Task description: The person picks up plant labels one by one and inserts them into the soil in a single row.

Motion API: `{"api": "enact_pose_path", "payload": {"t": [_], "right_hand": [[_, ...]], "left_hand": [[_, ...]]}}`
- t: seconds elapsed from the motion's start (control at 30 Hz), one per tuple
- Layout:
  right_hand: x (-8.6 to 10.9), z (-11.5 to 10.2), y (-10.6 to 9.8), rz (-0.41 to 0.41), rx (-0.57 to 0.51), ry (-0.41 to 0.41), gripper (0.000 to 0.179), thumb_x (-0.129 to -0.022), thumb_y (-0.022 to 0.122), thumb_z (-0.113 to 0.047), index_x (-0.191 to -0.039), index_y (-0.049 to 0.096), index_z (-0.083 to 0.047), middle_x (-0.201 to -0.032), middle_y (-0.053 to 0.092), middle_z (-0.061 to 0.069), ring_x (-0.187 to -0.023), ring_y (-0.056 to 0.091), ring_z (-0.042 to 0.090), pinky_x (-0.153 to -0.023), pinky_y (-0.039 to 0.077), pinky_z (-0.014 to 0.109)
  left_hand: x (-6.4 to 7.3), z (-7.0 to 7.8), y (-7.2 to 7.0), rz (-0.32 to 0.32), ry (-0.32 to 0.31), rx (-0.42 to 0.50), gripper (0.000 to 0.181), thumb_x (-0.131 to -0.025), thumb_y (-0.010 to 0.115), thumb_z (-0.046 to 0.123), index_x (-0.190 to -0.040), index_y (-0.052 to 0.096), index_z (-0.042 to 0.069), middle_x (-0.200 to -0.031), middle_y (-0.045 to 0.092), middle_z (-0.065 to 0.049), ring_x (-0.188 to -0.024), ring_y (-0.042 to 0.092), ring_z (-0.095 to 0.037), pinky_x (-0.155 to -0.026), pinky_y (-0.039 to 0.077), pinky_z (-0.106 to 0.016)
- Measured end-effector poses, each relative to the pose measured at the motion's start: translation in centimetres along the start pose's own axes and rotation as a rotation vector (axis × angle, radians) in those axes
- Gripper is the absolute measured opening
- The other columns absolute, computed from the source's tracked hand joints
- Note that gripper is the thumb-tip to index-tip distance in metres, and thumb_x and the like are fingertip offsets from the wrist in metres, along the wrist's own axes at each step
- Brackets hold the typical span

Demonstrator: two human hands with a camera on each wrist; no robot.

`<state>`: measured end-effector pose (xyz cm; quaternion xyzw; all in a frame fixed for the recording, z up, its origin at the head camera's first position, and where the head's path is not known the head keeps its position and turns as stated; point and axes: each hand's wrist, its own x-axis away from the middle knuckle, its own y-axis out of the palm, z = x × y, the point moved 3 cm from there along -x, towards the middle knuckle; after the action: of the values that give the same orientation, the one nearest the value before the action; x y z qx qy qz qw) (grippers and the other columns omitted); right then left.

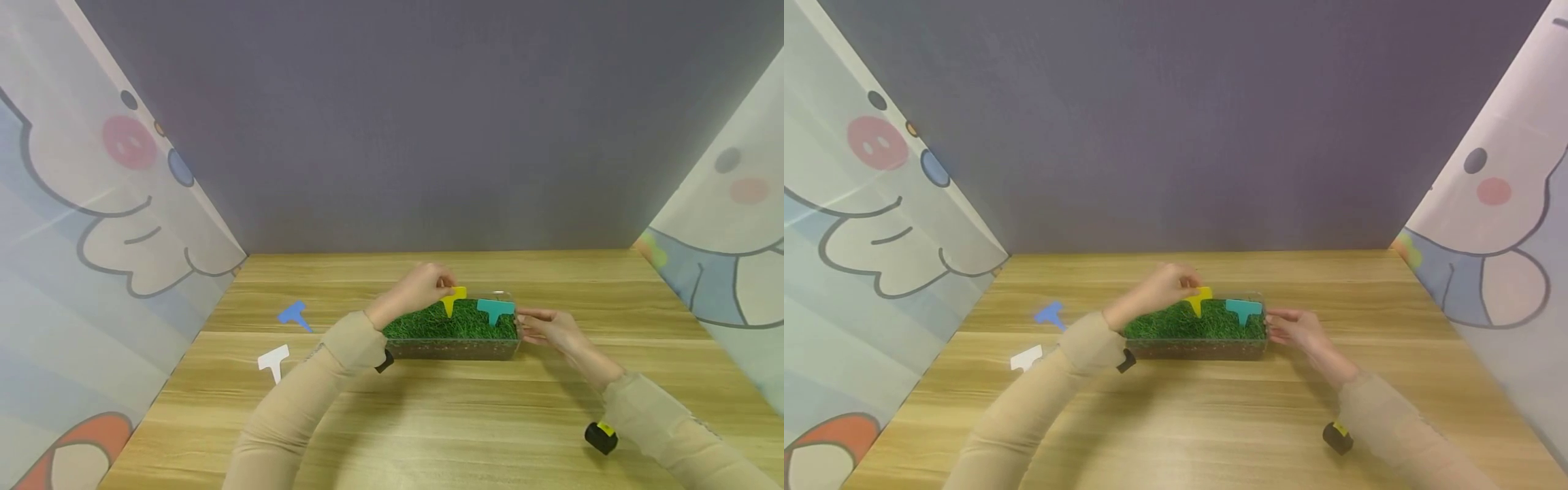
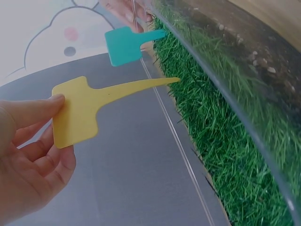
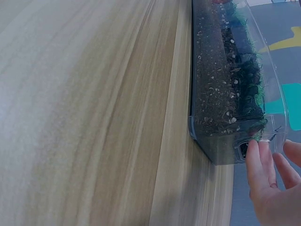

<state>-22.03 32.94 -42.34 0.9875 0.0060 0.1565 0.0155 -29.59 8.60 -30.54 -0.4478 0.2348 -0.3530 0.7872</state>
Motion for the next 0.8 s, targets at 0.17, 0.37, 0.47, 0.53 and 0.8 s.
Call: {"api": "enact_pose_path", "payload": {"t": [0.17,0.37,0.47,0.53,0.8], "right_hand": [[1.0,-1.1,0.8,0.015,0.012,-0.020,0.041,-0.080,0.065,-0.018,-0.117,0.054,-0.002,-0.092,0.065,-0.003,-0.082,0.063,0.012,-0.077,0.050,0.027],[1.7,-2.0,1.5,0.026,0.021,-0.025,0.037,-0.083,0.061,-0.013,-0.117,0.054,0.001,-0.091,0.065,-0.004,-0.081,0.063,0.012,-0.075,0.050,0.026],[1.9,-2.3,1.8,0.043,0.038,-0.013,0.041,-0.085,0.059,-0.013,-0.121,0.048,0.005,-0.092,0.065,-0.004,-0.080,0.063,0.011,-0.075,0.050,0.026],[2.1,-2.5,2.0,0.049,0.051,-0.009,0.045,-0.086,0.057,-0.012,-0.124,0.043,0.008,-0.093,0.064,-0.004,-0.080,0.062,0.010,-0.076,0.050,0.025],[1.7,-1.9,1.7,0.042,0.054,-0.001,0.046,-0.085,0.060,-0.016,-0.124,0.046,0.003,-0.096,0.064,-0.001,-0.081,0.062,0.010,-0.077,0.050,0.026]], "left_hand": [[-0.4,0.2,0.4,-0.003,0.003,0.015,0.017,-0.085,0.059,0.014,-0.100,0.066,0.007,-0.093,0.064,-0.001,-0.075,0.055,-0.007,-0.062,0.044,-0.013],[-0.7,0.5,0.9,-0.003,0.023,0.011,0.017,-0.086,0.058,0.013,-0.100,0.065,0.007,-0.094,0.064,-0.002,-0.076,0.055,-0.007,-0.063,0.044,-0.014],[-0.8,0.4,1.1,0.000,0.030,0.006,0.018,-0.086,0.058,0.013,-0.101,0.065,0.007,-0.095,0.064,-0.001,-0.077,0.056,-0.006,-0.066,0.044,-0.015],[-0.9,0.4,1.3,0.004,0.035,-0.005,0.018,-0.086,0.058,0.013,-0.101,0.065,0.007,-0.095,0.064,-0.002,-0.077,0.056,-0.007,-0.067,0.044,-0.016],[-1.0,0.3,1.7,0.012,0.036,-0.019,0.017,-0.085,0.059,0.012,-0.100,0.066,0.007,-0.093,0.064,-0.001,-0.076,0.055,-0.007,-0.068,0.044,-0.015]]}}
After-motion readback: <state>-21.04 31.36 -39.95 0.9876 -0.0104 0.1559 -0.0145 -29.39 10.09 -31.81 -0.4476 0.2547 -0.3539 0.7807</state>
